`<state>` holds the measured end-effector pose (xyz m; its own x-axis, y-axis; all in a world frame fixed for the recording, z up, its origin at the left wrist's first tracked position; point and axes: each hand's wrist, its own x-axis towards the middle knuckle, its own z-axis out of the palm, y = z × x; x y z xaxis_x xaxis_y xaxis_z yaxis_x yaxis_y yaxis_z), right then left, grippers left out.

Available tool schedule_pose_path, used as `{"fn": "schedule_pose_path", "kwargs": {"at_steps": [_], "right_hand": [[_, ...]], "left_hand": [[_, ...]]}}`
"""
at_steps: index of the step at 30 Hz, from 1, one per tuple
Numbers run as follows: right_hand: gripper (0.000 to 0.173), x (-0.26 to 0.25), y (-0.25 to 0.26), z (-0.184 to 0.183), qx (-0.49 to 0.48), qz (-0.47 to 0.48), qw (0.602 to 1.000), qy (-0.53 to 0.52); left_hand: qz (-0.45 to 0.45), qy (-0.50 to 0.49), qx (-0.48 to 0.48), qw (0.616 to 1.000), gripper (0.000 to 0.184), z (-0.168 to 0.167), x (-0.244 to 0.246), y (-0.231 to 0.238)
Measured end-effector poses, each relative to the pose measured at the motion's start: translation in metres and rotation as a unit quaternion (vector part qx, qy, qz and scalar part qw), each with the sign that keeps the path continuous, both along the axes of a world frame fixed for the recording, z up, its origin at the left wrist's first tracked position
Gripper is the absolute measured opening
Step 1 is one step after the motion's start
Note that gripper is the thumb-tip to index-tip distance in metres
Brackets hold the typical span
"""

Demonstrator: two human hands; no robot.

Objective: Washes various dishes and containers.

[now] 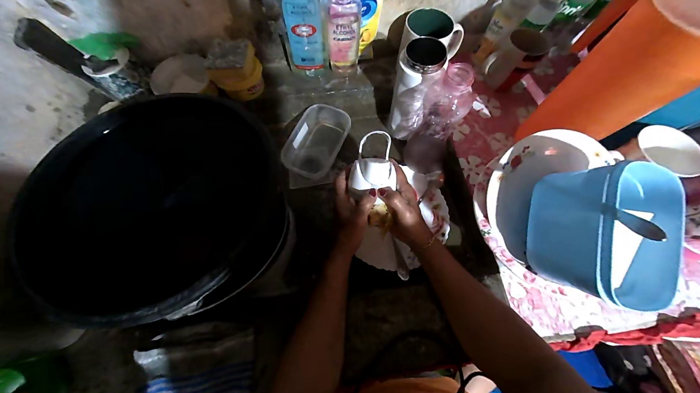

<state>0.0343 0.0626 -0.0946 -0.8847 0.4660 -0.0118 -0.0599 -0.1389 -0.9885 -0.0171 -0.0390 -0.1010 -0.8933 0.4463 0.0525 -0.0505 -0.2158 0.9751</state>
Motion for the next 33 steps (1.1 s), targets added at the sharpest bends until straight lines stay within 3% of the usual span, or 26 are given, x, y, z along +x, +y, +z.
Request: {"fn": "schedule_pose_path", "kwargs": {"at_steps": [15,22,25,29,31,33], "right_hand": [[0.063,0.0,-0.003,0.01,0.091,-0.058,0.994,-0.033],[0.082,0.0,0.006,0.005,0.012,-0.007,1.0,0.003],[0.081,0.002,0.0,0.012,0.05,0.011,0.999,0.015],[0.085,0.011,-0.004,0.032,0.13,0.086,0.987,-0.038],[0.071,0.017,0.005,0.041,0.162,0.067,0.983,-0.051],[0.032,0.021,0.016,0.044,0.168,-0.051,0.984,-0.016]], "left_hand": [[0.004,0.026,-0.037,0.999,0.062,0.005,0.004,0.0],[0.013,0.059,-0.015,0.998,0.067,0.007,0.002,0.001],[0.004,-0.058,0.003,0.998,0.076,0.013,0.005,-0.001],[0.027,-0.168,0.083,0.982,0.068,0.016,0.002,-0.004],[0.019,-0.139,0.134,0.981,0.081,0.012,-0.004,-0.006],[0.026,-0.09,0.136,0.986,0.095,0.01,-0.009,-0.009]]}}
